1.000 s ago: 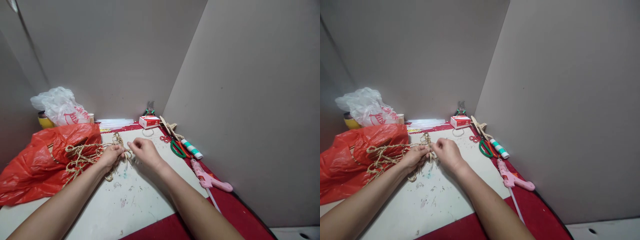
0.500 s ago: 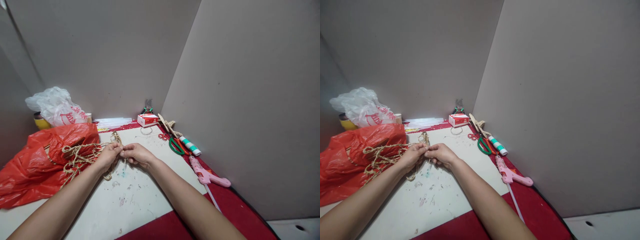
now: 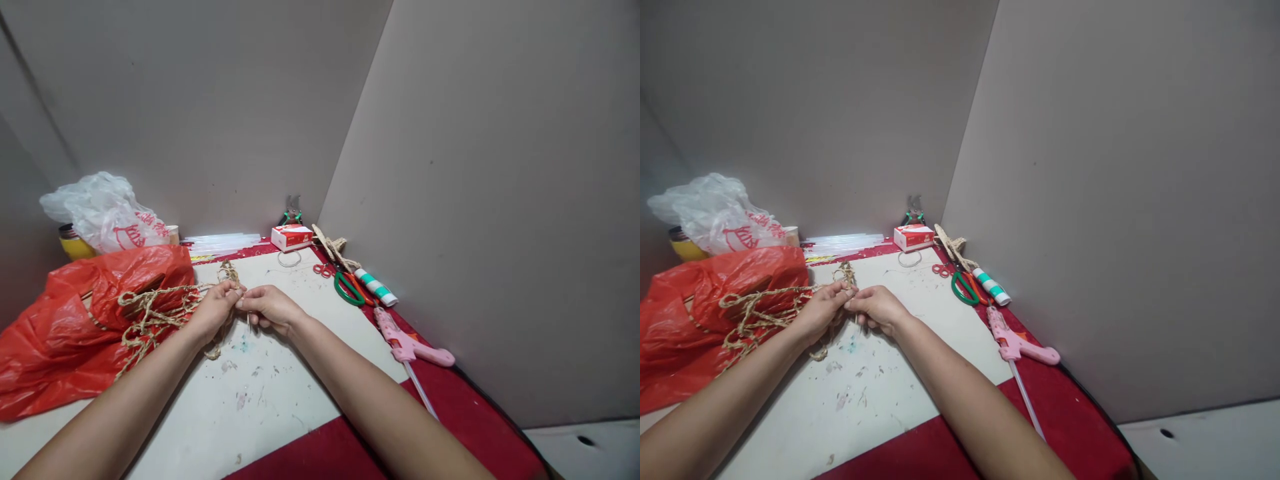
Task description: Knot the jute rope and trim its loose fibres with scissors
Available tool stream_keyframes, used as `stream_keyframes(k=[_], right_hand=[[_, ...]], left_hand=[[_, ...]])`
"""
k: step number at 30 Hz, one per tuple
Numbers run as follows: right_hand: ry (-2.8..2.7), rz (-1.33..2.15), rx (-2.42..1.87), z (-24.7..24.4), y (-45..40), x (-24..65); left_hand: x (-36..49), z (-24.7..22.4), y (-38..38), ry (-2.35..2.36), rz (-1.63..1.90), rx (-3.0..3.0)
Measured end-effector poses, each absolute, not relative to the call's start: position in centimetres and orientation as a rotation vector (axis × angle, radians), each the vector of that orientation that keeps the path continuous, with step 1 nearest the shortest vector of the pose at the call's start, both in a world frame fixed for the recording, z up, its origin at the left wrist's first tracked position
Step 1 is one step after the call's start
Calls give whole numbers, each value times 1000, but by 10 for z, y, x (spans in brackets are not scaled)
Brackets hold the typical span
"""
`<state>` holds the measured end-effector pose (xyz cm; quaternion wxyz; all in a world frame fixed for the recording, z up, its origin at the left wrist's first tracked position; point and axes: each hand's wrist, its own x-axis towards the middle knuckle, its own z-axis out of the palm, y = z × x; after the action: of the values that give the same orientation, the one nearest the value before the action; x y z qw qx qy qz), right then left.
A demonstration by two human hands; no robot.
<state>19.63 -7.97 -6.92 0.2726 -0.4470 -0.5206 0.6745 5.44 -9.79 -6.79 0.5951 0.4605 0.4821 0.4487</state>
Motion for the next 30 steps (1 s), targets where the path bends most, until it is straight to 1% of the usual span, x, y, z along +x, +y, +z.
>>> stream_keyframes(k=[7, 13, 17, 22, 30], right_hand=[[-1374, 1959, -1062, -68, -74, 202], [-1559, 1787, -1095, -68, -76, 203], [-1578, 1802, -1154, -68, -76, 200], [-1636, 1676, -1225, -66, -74, 200], [-1663, 1784, -1132, -63, -74, 206]], left_hand=[[52, -68, -97, 1129, 978, 1138], [52, -66, -100, 1137, 932, 1153], [51, -66, -99, 1139, 913, 1166], [50, -67, -98, 1117, 893, 1150], [49, -64, -99, 1060, 879, 1090]])
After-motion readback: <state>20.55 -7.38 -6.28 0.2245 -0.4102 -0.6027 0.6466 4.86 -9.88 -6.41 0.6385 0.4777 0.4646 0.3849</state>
